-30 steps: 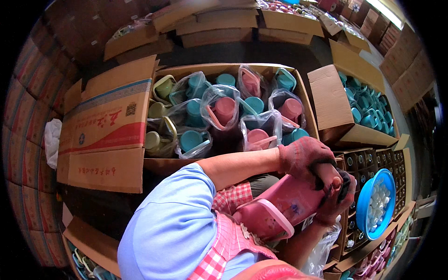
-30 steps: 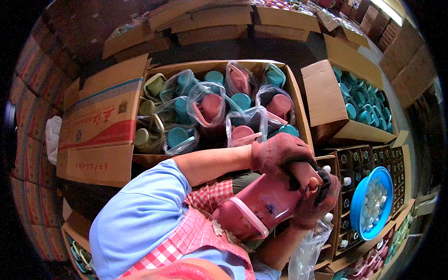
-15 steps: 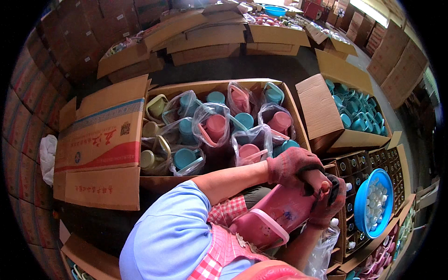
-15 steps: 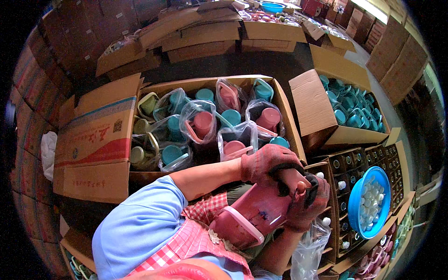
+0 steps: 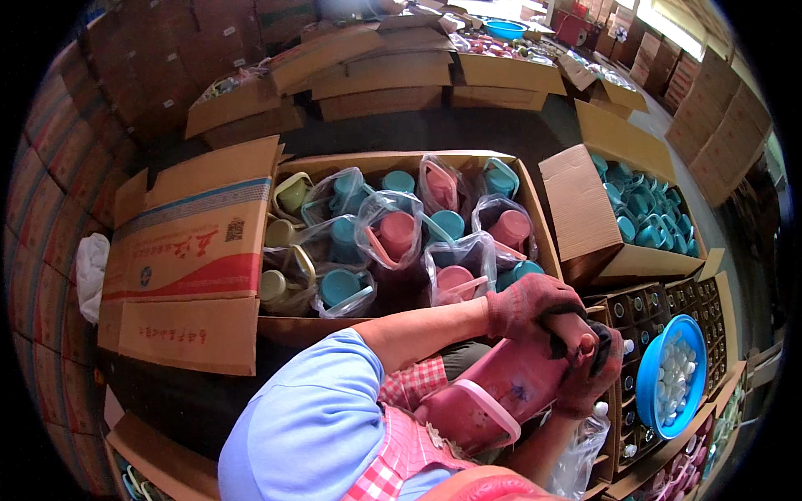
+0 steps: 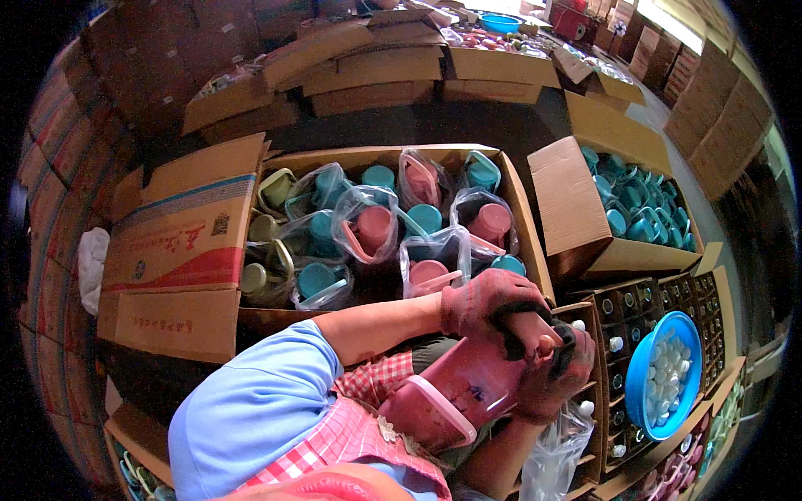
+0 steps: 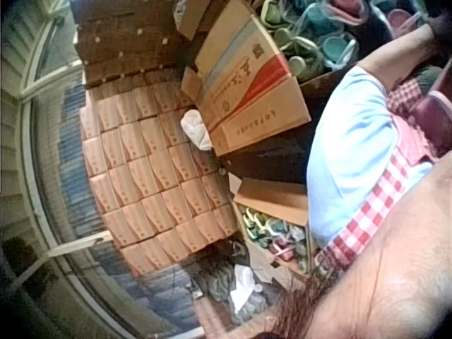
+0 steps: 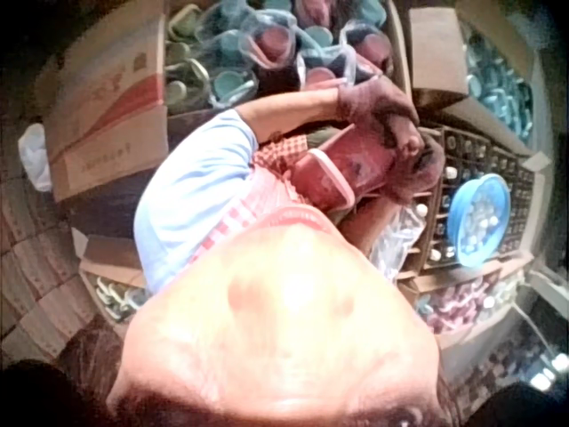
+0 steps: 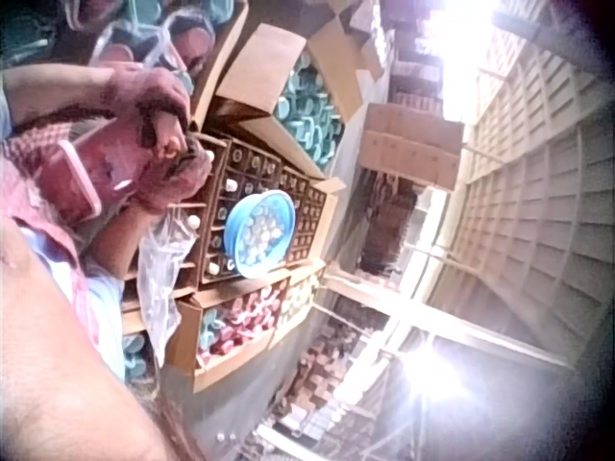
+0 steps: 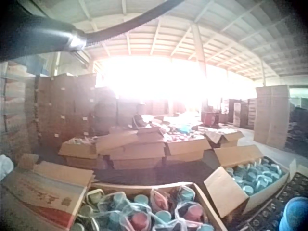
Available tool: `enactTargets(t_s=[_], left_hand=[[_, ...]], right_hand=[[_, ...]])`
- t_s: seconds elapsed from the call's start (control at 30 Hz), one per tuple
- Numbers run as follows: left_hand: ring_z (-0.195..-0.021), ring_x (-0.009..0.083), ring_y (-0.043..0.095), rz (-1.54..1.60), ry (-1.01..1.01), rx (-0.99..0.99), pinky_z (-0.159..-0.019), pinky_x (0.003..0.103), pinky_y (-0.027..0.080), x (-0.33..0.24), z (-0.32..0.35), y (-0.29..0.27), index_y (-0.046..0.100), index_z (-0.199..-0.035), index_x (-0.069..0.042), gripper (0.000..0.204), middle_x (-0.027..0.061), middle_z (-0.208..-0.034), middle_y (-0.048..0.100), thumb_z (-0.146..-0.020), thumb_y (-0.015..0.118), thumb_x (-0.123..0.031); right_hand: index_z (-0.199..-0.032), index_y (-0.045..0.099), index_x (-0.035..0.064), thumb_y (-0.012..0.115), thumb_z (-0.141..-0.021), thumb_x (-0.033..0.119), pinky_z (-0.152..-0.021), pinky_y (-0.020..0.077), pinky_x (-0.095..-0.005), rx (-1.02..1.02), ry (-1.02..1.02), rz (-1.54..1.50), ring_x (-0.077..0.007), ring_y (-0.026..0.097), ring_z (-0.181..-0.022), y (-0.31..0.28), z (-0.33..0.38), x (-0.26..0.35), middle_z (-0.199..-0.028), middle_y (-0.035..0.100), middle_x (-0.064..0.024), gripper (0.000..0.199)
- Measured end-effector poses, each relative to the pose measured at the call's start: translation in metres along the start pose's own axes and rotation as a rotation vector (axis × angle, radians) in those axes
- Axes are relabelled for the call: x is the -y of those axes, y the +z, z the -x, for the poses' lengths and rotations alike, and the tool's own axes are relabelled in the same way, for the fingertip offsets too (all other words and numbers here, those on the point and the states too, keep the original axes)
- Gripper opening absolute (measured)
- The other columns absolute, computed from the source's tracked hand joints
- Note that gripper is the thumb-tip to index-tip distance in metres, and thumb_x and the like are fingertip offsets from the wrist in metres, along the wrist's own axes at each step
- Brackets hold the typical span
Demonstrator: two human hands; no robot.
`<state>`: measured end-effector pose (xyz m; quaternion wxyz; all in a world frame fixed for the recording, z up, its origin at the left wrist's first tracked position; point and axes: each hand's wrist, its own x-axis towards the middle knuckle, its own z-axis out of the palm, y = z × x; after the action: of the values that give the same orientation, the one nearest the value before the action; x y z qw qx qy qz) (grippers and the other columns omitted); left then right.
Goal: The person packs pink plastic containers into clear plastic bags and places them into a cardboard box. They also handle and organize other colorful containers, including blue and green ones, within the box.
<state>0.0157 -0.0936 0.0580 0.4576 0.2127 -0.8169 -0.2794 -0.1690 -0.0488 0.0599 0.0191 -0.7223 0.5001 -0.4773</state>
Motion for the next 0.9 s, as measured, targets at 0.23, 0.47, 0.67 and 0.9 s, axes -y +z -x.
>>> enactTargets(t_s=[0.23,0.47,0.67,0.9], left_hand=[[-0.089,0.0339,0.059,-0.002,0.011,-0.011,-0.077,0.039,0.047,0.005,-0.002,0.002,0.059,-0.102,-0.004,0.066,0.0145,-0.095,0.061,-0.047,0.075,-0.036],[-0.089,0.0358,0.058,-0.027,0.010,-0.016,-0.076,0.041,0.047,0.005,0.000,0.001,0.058,-0.101,-0.005,0.064,0.0151,-0.094,0.060,-0.048,0.077,-0.036],[-0.088,0.0344,0.059,0.011,0.035,-0.026,-0.076,0.040,0.047,0.010,0.004,0.002,0.059,-0.101,-0.007,0.065,0.0139,-0.092,0.060,-0.047,0.078,-0.039],[-0.092,0.0196,0.061,0.306,-0.127,0.067,-0.082,0.033,0.047,0.031,0.000,0.000,0.061,-0.105,-0.002,0.054,0.0094,-0.096,0.064,-0.056,0.076,-0.018]], right_hand=[[-0.083,0.054,0.0029,0.046,-0.086,0.053,-0.068,0.0400,-0.0437,0.005,0.042,-0.025,-0.0353,0.051,-0.075,-0.001,-0.003,0.004,-0.078,0.052,-0.0155,0.051],[-0.084,0.055,0.0024,0.047,-0.086,0.052,-0.068,0.0407,-0.0436,0.008,0.035,-0.006,-0.0362,0.051,-0.076,0.000,-0.002,0.006,-0.080,0.052,-0.0165,0.050],[-0.083,0.054,0.0018,0.047,-0.087,0.051,-0.064,0.0398,-0.0433,0.000,-0.026,0.036,-0.0346,0.051,-0.071,0.000,-0.001,0.007,-0.075,0.051,-0.0152,0.050],[-0.088,0.060,0.0032,0.045,-0.080,0.062,-0.070,0.0426,-0.0411,-0.014,-0.006,-0.110,-0.0327,0.056,-0.079,-0.002,0.000,-0.006,-0.080,0.057,-0.0144,0.061]])
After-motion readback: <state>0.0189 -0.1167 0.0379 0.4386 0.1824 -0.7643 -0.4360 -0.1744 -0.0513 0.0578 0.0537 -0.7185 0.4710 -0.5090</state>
